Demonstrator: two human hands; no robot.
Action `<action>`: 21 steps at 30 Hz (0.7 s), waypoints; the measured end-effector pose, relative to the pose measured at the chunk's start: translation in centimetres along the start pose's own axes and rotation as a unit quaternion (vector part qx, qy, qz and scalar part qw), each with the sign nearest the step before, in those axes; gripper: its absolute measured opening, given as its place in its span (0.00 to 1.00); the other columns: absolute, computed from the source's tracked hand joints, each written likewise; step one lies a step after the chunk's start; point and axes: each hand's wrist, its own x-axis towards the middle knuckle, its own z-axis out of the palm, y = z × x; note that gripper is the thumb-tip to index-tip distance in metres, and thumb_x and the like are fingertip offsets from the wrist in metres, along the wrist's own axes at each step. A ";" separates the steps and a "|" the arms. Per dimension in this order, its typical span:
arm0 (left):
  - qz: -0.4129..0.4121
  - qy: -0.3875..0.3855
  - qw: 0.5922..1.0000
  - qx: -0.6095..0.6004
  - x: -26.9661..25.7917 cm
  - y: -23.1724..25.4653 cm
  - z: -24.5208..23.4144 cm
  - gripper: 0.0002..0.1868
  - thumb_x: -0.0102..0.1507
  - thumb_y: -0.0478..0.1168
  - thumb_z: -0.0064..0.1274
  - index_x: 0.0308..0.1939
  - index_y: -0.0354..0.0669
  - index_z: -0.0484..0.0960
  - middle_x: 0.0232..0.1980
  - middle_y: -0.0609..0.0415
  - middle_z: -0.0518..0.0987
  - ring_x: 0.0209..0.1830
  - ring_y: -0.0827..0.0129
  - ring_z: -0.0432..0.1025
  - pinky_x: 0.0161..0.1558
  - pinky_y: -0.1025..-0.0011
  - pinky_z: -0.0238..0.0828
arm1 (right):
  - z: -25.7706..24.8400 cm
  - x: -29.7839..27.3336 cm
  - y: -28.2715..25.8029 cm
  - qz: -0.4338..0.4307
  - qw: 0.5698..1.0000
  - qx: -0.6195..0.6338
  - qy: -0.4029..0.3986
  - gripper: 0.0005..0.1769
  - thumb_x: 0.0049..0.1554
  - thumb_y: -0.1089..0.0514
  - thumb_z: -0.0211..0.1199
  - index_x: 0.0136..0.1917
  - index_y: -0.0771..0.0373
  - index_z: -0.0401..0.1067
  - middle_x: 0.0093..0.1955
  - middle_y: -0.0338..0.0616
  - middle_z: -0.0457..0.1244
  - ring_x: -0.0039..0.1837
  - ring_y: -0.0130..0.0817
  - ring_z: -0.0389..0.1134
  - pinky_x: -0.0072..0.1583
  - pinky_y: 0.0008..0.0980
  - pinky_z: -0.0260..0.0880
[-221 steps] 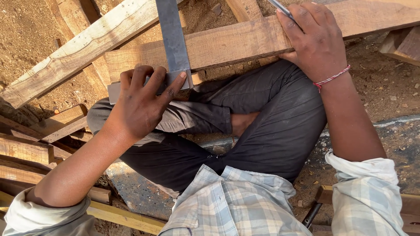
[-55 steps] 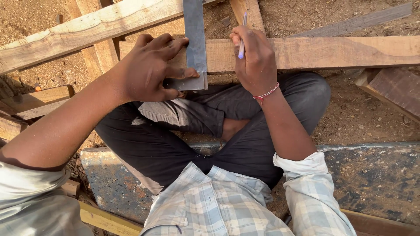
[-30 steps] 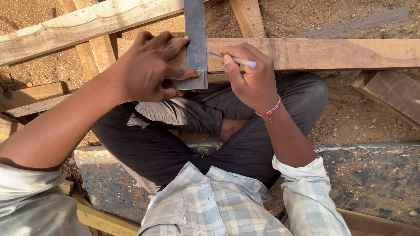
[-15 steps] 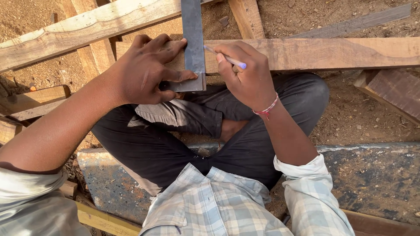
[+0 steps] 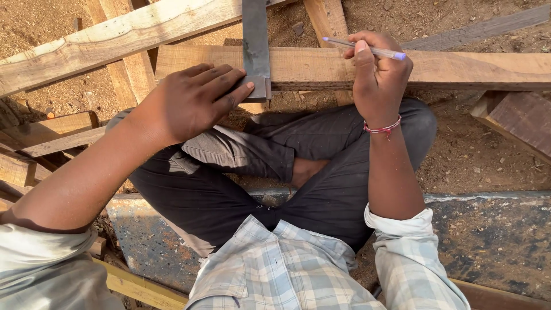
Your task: The person uses a try square and a pen to mark straight lines on several wooden planks. They then gather the marked planks and stack them together on the ground.
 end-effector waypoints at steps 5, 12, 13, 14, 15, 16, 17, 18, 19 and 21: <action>-0.066 0.059 0.991 -0.103 -1.0 -1.5 -2.7 0.29 0.64 0.35 0.61 0.70 0.40 0.78 0.68 0.46 0.78 0.63 0.54 0.73 0.59 0.61 0.74 | 0.3 0.3 1.8 -0.035 0.998 0.021 0.048 0.16 0.76 0.53 0.54 0.64 0.67 0.74 0.53 0.46 0.71 0.56 0.30 0.74 0.57 0.31 0.77; -0.167 0.111 0.980 -0.004 -6.2 -9.9 4.5 0.18 0.70 0.30 0.59 0.63 0.49 0.86 0.67 0.53 0.80 0.65 0.57 0.68 0.66 0.68 0.70 | 0.8 0.2 2.1 -0.025 0.996 0.033 0.077 0.20 0.76 0.49 0.53 0.68 0.67 0.72 0.58 0.47 0.71 0.61 0.31 0.74 0.61 0.33 0.78; -0.167 0.111 0.980 0.000 -7.2 -11.2 7.7 0.18 0.70 0.30 0.59 0.63 0.49 0.86 0.67 0.53 0.80 0.65 0.57 0.68 0.66 0.68 0.70 | 0.9 0.2 1.9 -0.027 0.996 0.035 0.078 0.20 0.76 0.49 0.53 0.68 0.67 0.72 0.58 0.47 0.71 0.61 0.31 0.74 0.61 0.33 0.78; -0.188 0.096 0.977 0.017 -8.2 -12.6 10.9 0.18 0.69 0.32 0.59 0.62 0.51 0.87 0.67 0.53 0.81 0.59 0.60 0.68 0.64 0.68 0.69 | 0.9 0.3 1.7 -0.019 0.996 0.036 0.081 0.20 0.76 0.49 0.53 0.68 0.67 0.72 0.58 0.47 0.71 0.60 0.31 0.74 0.60 0.32 0.77; -0.205 0.083 0.975 0.033 -8.8 -14.1 14.2 0.18 0.68 0.33 0.60 0.62 0.54 0.88 0.67 0.53 0.81 0.54 0.64 0.67 0.63 0.69 0.69 | 0.8 0.3 1.5 -0.010 0.996 0.035 0.087 0.20 0.76 0.49 0.53 0.68 0.67 0.72 0.58 0.47 0.70 0.60 0.30 0.74 0.58 0.31 0.76; -0.203 0.084 0.975 0.036 -8.9 -13.8 14.8 0.18 0.68 0.33 0.60 0.62 0.54 0.88 0.67 0.53 0.81 0.54 0.64 0.67 0.63 0.69 0.69 | 1.0 0.4 1.4 -0.012 0.995 0.035 0.090 0.20 0.76 0.49 0.53 0.68 0.67 0.72 0.58 0.47 0.70 0.60 0.30 0.74 0.58 0.31 0.76; -0.215 0.077 0.973 0.029 -8.5 -13.4 15.7 0.16 0.69 0.35 0.62 0.60 0.55 0.89 0.65 0.55 0.82 0.53 0.63 0.67 0.62 0.68 0.68 | 0.9 0.4 1.4 -0.004 0.995 0.036 0.092 0.20 0.76 0.49 0.54 0.67 0.67 0.72 0.58 0.48 0.70 0.59 0.31 0.73 0.57 0.30 0.76; -0.226 0.069 0.971 0.023 -8.2 -13.1 16.6 0.14 0.69 0.37 0.64 0.58 0.56 0.89 0.62 0.57 0.84 0.53 0.62 0.67 0.61 0.68 0.68 | 0.9 0.4 1.4 0.003 0.995 0.037 0.093 0.20 0.75 0.49 0.54 0.67 0.67 0.71 0.58 0.48 0.69 0.59 0.31 0.73 0.57 0.29 0.75; -0.223 0.071 0.972 0.019 -8.3 -13.3 17.5 0.14 0.69 0.37 0.64 0.58 0.56 0.89 0.62 0.57 0.84 0.53 0.62 0.67 0.61 0.68 0.68 | 0.8 0.4 1.4 0.006 0.995 0.032 0.096 0.20 0.75 0.49 0.54 0.67 0.67 0.71 0.58 0.48 0.69 0.59 0.31 0.73 0.57 0.29 0.75; -0.272 0.023 0.957 -0.093 -9.1 -13.4 19.2 0.16 0.68 0.40 0.64 0.60 0.47 0.87 0.63 0.53 0.83 0.53 0.58 0.67 0.58 0.65 0.71 | 0.9 0.2 1.3 -0.008 0.996 0.004 0.088 0.18 0.76 0.50 0.53 0.68 0.67 0.71 0.58 0.46 0.69 0.59 0.31 0.73 0.58 0.29 0.75</action>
